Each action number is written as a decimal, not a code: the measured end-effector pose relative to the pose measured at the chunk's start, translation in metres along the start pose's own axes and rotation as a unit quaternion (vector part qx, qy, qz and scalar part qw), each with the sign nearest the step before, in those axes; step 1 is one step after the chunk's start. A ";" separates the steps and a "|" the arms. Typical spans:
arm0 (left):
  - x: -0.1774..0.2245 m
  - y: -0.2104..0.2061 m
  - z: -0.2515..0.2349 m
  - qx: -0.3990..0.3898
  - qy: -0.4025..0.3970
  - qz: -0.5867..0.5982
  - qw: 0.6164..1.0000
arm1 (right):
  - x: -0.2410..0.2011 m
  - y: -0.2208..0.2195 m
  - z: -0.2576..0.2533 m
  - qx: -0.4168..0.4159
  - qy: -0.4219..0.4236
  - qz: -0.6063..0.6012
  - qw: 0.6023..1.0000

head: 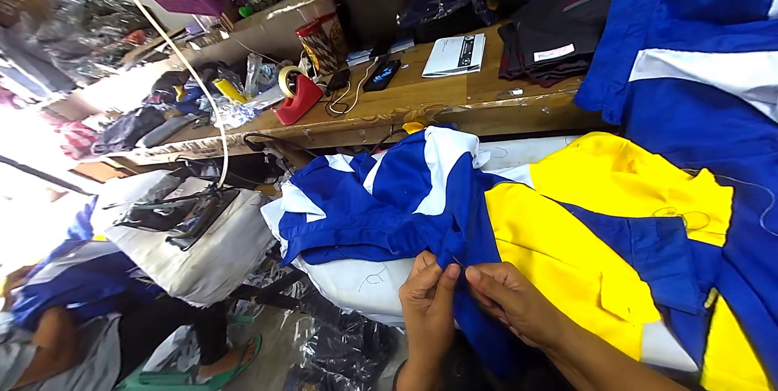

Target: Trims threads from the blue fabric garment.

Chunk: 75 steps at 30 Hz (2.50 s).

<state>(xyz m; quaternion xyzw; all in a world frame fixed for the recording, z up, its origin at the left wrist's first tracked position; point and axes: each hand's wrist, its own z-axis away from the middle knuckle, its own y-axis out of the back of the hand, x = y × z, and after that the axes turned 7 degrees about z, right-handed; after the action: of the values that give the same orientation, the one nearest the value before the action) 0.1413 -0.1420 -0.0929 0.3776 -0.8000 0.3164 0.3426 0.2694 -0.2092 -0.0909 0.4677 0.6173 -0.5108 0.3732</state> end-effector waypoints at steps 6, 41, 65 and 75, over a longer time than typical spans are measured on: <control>0.001 -0.001 -0.001 0.002 0.012 0.002 1.000 | 0.002 0.005 0.001 -0.019 0.026 0.036 0.999; -0.007 0.015 -0.008 -0.096 -0.050 -0.066 0.992 | -0.004 0.004 0.003 -0.047 -0.081 -0.104 0.990; 0.022 0.000 -0.029 0.000 0.165 0.145 0.976 | -0.042 0.021 -0.036 0.073 0.105 0.184 0.975; 0.020 0.001 -0.029 -0.028 0.110 0.081 0.990 | -0.046 0.025 -0.030 0.083 0.134 0.255 0.954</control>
<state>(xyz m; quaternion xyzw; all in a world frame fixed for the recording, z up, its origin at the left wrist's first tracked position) 0.1398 -0.1273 -0.0615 0.2651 -0.7939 0.3602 0.4119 0.3073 -0.1877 -0.0483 0.7032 0.4775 -0.3802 0.3646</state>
